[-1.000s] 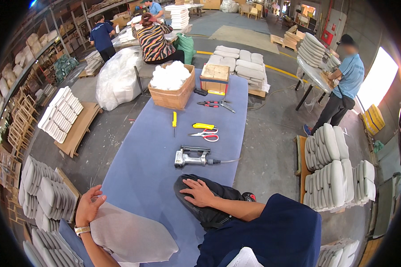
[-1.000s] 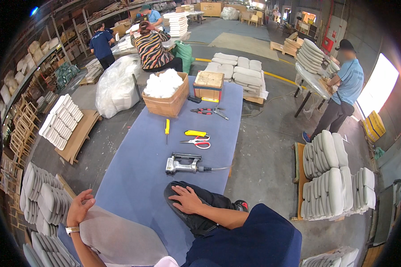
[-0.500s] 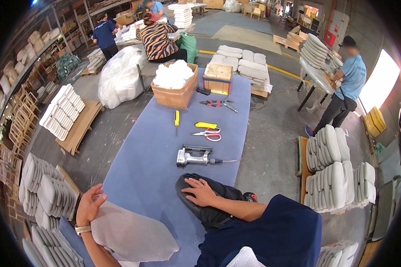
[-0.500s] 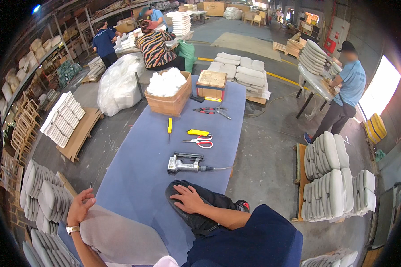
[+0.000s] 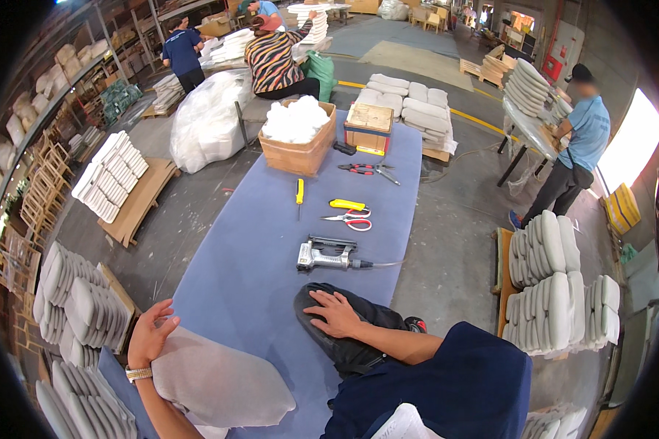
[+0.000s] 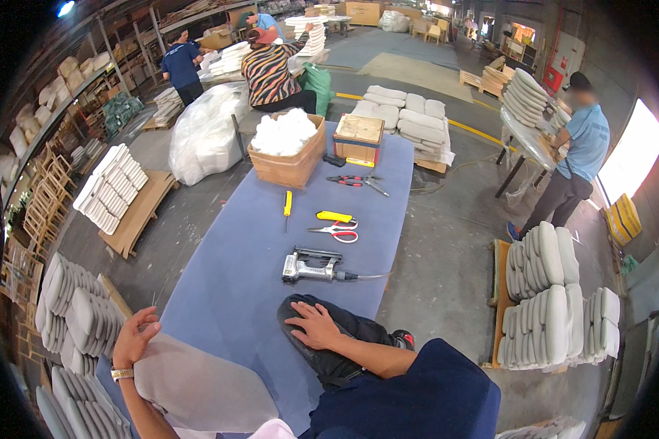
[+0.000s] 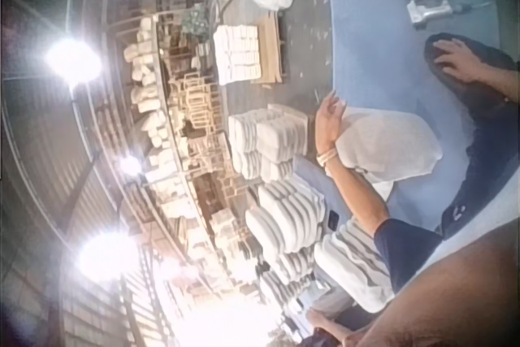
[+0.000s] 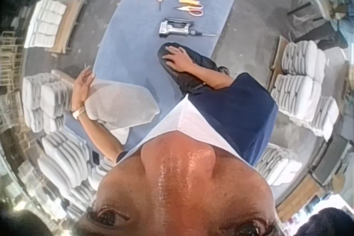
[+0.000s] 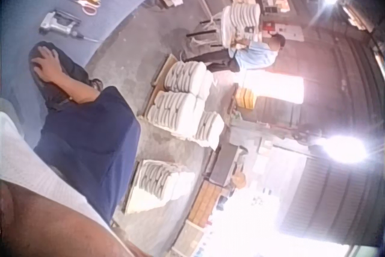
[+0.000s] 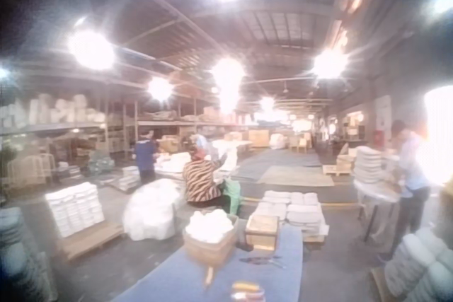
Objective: The person assembles white cushion covers over foam inserts at a workbench. They align the fabric, use a staple gun to secure edges, and trim excess material with scissors. Completed cushions are stacked on the table.
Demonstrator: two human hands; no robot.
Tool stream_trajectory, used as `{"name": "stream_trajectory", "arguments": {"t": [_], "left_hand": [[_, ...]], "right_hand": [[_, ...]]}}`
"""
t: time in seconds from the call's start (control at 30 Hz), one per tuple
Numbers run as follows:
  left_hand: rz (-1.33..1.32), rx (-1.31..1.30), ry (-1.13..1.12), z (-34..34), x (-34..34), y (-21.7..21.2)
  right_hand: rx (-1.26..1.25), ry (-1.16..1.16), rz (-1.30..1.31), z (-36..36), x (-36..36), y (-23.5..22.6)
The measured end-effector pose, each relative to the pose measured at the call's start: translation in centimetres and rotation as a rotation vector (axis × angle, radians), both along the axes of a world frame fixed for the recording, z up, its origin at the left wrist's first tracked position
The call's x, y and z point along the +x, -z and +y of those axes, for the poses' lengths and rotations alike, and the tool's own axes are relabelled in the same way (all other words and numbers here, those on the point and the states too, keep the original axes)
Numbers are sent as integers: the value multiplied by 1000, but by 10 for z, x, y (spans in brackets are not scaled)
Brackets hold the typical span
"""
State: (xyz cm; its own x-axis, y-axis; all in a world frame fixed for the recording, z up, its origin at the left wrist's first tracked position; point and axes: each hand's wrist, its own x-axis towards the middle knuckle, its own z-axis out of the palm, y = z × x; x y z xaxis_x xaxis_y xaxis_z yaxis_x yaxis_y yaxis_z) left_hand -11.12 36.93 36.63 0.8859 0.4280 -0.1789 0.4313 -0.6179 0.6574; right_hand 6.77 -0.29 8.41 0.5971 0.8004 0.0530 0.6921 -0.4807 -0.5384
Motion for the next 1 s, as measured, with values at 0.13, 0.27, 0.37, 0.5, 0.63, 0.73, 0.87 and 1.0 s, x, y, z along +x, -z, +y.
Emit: {"name": "stream_trajectory", "arguments": {"t": [0.13, 0.27, 0.37, 0.5, 0.63, 0.73, 0.87, 1.0], "left_hand": [[-5, 3, 8, -1, -2, -1], [19, 7, 9, -3, -2, -3], [24, 24, 22, -4, -2, -5], [30, 18, 36, -5, 4, -3], [37, 20, 18, -4, 1, -6], [37, 8, 15, -3, -1, -4], [26, -3, 28, -6, 2, -5], [29, 43, 38, 4, -1, 4]], "right_hand": [[-40, -9, -4, 0, 0, -1], [-9, -11, -1, 0, 0, 0], [-1, -15, 4, 0, 0, -1], [14, 7, -1, -4, 1, 0], [19, -5, 33, -2, 1, -6], [3, -18, 38, 0, 1, -5], [33, 16, 9, -1, 3, -1], [78, 37, -6, 0, 2, 2]]}}
